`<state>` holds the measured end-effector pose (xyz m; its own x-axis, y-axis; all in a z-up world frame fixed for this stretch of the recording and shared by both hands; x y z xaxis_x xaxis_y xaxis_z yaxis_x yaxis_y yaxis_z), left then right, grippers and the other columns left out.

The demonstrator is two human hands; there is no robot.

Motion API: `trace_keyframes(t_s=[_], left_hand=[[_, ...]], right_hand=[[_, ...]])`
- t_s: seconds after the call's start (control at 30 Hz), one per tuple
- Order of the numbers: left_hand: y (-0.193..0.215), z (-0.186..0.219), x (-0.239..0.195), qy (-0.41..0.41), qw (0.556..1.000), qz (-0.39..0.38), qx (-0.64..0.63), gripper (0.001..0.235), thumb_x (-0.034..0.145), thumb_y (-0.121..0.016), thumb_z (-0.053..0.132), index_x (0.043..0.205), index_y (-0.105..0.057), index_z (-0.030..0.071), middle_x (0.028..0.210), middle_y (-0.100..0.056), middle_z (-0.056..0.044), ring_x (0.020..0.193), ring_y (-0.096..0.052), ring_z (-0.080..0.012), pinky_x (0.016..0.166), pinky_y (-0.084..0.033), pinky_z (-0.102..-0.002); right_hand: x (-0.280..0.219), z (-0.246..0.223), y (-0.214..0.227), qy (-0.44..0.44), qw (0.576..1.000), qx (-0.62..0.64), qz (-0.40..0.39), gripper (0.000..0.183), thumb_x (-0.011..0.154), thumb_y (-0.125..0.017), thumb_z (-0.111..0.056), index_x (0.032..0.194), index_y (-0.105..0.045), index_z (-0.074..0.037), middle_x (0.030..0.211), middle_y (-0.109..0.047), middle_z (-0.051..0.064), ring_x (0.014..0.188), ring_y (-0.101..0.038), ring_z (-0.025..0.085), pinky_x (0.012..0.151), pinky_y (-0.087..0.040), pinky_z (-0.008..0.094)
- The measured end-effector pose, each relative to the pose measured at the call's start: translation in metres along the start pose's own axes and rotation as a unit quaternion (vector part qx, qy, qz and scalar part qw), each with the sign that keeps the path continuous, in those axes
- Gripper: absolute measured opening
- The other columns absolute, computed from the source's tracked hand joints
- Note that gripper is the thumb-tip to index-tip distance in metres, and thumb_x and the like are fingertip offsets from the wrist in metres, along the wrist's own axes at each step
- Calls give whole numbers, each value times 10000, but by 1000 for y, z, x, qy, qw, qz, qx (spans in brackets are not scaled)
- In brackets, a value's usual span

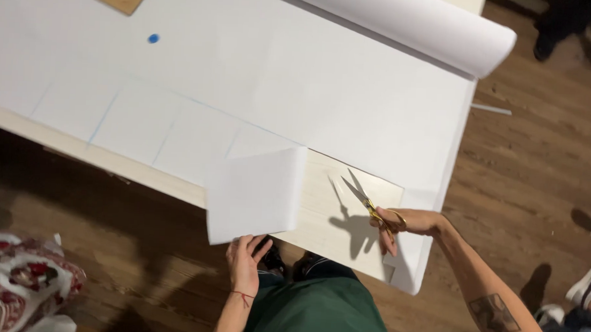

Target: Cutting a large sheet of white material into smaller rectangular pieces using scissors along marked lines

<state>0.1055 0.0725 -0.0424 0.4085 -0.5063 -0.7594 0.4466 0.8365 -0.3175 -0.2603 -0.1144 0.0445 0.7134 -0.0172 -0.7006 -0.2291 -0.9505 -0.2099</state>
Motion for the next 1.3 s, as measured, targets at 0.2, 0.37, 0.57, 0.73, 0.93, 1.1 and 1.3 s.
trace_keyframes(t_s=[0.2,0.37,0.57,0.73,0.93,1.1,1.3], left_hand=[[26,11,-20,-132,938,21,319,518,1096,-695,454,718,-636,104,432,-599,-29,378,-552,-158,493,-505,-338],[-49,22,-33,-456,732,-37,504,390,1019,-796,556,840,-659,237,736,-672,48,729,-679,-186,691,-555,-389],[-200,52,1,-564,565,-107,593,772,926,-902,530,1523,-744,67,1556,-698,-209,1534,-597,-414,1327,-330,-662],[-212,-4,59,-546,528,-107,642,695,890,-941,435,1429,-730,50,1200,-748,-141,1210,-747,-352,1359,-321,-743],[-214,-41,23,-506,524,-92,679,763,992,-801,545,1581,-674,77,1298,-723,-135,742,-801,-400,626,-657,-608],[-225,-54,13,-442,564,-198,669,834,1023,-788,236,1770,-456,68,1380,-699,-182,707,-845,-382,610,-707,-570],[-254,-31,-83,-324,645,-341,602,771,1150,-505,-108,1842,-179,-14,1337,-648,-281,462,-511,-145,313,-496,-277]], right_hand=[[51,-41,58,-30,998,-49,-17,769,1120,-294,-778,754,-506,-136,564,-646,69,620,-670,195,743,-549,333],[83,-22,111,-34,997,-54,-35,815,1150,-362,-746,751,-676,-109,618,-708,90,558,-632,186,628,-519,339],[86,-67,121,-20,998,-52,-30,738,1214,-439,-680,809,-656,-102,576,-717,137,510,-622,221,549,-449,358],[89,-69,132,-41,996,-71,-19,597,1208,-519,-635,1035,-683,-88,639,-714,110,553,-680,237,564,-517,357],[96,-87,131,-50,995,-72,-46,586,1225,-512,-609,1051,-684,-76,582,-661,79,483,-598,169,492,-452,307],[94,-132,121,-56,991,-109,-60,661,1210,-536,-600,858,-708,-67,548,-650,82,454,-559,156,455,-473,304],[109,-48,170,-44,991,-33,-122,544,1127,-622,-617,1287,-537,-104,650,-636,13,463,-467,82,412,-399,250]])
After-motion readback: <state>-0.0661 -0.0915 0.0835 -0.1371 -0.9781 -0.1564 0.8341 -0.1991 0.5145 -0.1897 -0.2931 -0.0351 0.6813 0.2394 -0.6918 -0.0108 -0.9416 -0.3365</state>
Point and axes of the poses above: each hand's wrist, its own x-axis towards the middle knuckle, its own y-axis out of the back of the hand, z = x × y, the point moved 5 cm from there along x, towards the middle knuckle
